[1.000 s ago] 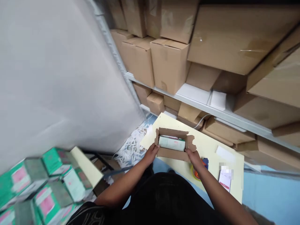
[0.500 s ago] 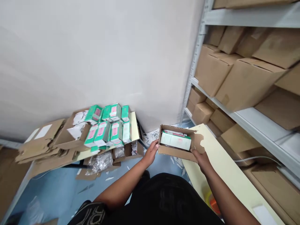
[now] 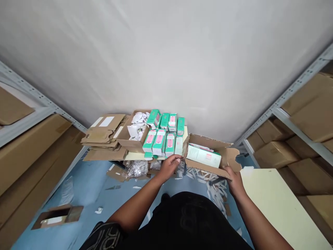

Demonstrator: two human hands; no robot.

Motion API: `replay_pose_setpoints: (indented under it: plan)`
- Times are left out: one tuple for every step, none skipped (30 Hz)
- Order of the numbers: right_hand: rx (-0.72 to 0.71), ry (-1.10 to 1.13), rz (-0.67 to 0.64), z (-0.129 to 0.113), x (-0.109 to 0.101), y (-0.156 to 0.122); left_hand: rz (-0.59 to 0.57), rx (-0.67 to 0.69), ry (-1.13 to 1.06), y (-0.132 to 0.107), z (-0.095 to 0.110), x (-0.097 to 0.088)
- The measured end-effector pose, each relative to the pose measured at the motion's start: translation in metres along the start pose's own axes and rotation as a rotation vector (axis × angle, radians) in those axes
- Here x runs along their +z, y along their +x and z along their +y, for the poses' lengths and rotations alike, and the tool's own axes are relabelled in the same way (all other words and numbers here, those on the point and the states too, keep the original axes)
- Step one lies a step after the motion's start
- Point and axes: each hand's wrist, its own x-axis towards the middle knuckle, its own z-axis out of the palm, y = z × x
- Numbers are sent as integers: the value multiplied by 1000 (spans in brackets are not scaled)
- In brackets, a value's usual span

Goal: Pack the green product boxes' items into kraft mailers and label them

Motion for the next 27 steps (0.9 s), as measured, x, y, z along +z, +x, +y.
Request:
replay_pose_setpoints:
  plan:
    - [-4,-10,-1,-5,18,1,-7,13,43,3,-2,-24]
    - [-4,-16,-1,-9,36,1,-3,25,101,8,-3,-49]
    - [-3,-15,7,-13,53,2,19,34,168,14,-5,-75]
    - [6,-9,16,-17,70,2,56,35,239,23,-8,-102]
    - [21,0,27,-21,85,2,113,29,303,34,-12,-129]
    - [38,8,27,-26,100,3,182,6,355,47,-17,-156]
    - [56,12,16,-31,113,3,247,-36,405,62,-23,-184]
    - [73,12,-3,-37,124,4,288,-90,465,78,-30,-210]
    - [88,9,-25,-43,135,5,307,-163,538,95,-39,-235]
    - [100,7,-53,-49,144,6,309,-243,624,110,-48,-259]
    - [106,2,-80,-56,152,8,295,-286,727,125,-59,-279]
    - [106,-12,-100,-63,159,9,282,-313,829,137,-70,-297]
    - [97,-35,-107,-69,165,11,260,-341,909,148,-81,-312]
    - [81,-67,-107,-75,170,12,233,-371,972,158,-91,-324]
    - [61,-104,-102,-80,175,12,202,-407,1014,166,-101,-333]
    - [43,-141,-96,-84,178,13,172,-451,1036,173,-110,-340]
    - [34,-173,-90,-87,180,13,143,-499,1042,180,-118,-344]
    - [34,-194,-89,-89,182,13,115,-543,1037,186,-125,-346]
    - [43,-206,-95,-91,183,13,84,-575,1028,192,-132,-347]
    - [54,-214,-97,-91,183,12,49,-590,1020,198,-137,-346]
    - [62,-218,-89,-91,184,12,14,-581,1014,204,-141,-344]
    - [67,-219,-76,-91,184,12,-18,-548,1011,210,-145,-340]
    - [70,-220,-56,-90,184,12,-42,-499,1007,215,-148,-336]
    - [76,-225,-35,-90,184,12,-56,-446,1003,220,-151,-332]
    - [84,-232,-18,-90,185,12,-56,-401,1001,224,-153,-327]
    - [93,-240,-10,-91,185,13,-48,-369,1000,228,-155,-322]
    - [103,-246,-9,-91,186,13,-36,-349,1002,232,-156,-317]
